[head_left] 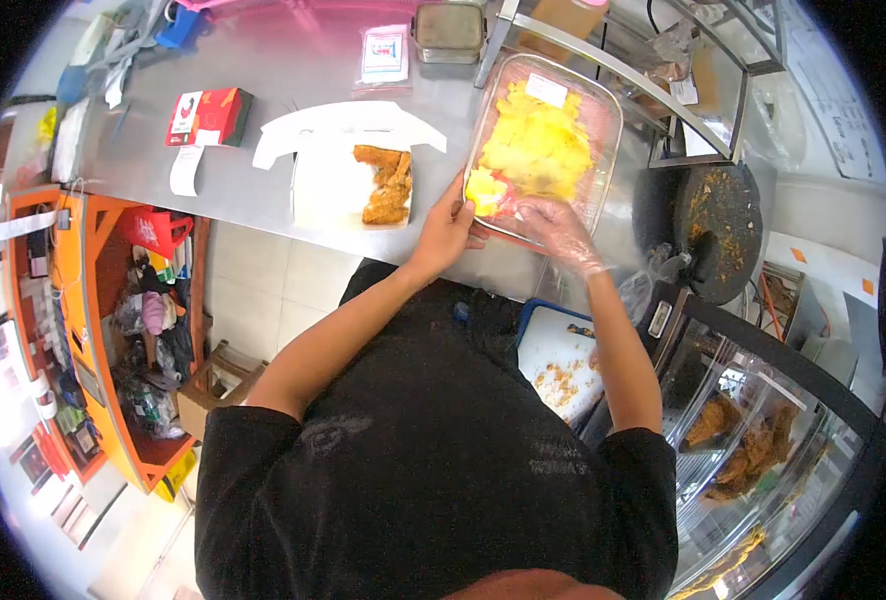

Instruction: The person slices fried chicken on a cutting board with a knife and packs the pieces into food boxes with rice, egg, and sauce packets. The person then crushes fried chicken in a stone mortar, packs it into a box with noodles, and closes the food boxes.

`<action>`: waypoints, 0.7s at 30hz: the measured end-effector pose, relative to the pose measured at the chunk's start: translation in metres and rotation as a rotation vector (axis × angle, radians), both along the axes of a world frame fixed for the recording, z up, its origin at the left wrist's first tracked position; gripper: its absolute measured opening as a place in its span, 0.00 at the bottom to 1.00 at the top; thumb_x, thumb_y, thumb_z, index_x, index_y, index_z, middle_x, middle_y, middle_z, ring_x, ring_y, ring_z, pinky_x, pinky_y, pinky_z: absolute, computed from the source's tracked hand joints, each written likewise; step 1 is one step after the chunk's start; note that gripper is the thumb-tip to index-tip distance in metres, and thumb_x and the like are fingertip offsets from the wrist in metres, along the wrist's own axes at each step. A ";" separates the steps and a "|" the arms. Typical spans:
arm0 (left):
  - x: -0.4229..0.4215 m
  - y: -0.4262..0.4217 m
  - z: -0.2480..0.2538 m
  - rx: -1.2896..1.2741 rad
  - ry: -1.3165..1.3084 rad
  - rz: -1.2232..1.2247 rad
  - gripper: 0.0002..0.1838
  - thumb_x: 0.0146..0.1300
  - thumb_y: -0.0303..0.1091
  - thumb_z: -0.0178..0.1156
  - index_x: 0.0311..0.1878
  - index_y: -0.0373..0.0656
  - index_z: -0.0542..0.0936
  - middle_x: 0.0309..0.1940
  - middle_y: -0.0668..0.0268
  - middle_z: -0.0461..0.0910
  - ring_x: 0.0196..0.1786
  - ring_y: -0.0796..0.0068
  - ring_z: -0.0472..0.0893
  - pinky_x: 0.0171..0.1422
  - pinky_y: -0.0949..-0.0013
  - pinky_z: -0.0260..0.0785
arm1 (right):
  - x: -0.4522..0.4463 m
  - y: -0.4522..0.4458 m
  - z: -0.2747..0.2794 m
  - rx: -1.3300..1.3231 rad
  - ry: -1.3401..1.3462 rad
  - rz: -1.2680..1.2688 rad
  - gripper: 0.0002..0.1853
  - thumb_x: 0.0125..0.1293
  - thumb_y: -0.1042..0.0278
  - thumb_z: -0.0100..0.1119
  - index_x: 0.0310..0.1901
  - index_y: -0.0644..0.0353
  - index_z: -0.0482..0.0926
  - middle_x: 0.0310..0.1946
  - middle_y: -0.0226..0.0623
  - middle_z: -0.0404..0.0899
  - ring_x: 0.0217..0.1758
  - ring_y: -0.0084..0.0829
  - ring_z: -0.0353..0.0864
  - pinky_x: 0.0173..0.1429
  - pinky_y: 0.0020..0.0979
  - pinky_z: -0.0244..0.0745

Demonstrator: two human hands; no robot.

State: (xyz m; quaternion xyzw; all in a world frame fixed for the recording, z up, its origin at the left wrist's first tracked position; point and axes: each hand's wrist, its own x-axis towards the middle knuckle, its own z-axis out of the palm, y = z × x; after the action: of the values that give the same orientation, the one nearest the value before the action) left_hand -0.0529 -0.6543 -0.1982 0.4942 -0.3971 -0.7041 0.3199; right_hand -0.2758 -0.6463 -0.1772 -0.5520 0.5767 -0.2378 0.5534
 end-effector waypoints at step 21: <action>-0.001 0.004 -0.011 -0.156 -0.196 -0.015 0.42 0.71 0.32 0.61 0.84 0.44 0.52 0.35 0.65 0.76 0.32 0.77 0.75 0.38 0.71 0.72 | -0.041 0.046 0.055 -0.356 0.716 -0.023 0.11 0.72 0.68 0.58 0.49 0.63 0.85 0.38 0.54 0.85 0.43 0.45 0.86 0.53 0.40 0.78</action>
State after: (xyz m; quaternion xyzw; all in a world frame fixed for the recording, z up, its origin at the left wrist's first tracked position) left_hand -0.0535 -0.6505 -0.2095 0.5313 -0.4838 -0.6215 0.3120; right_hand -0.3163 -0.6002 -0.1218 -0.6807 0.6890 -0.1328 0.2103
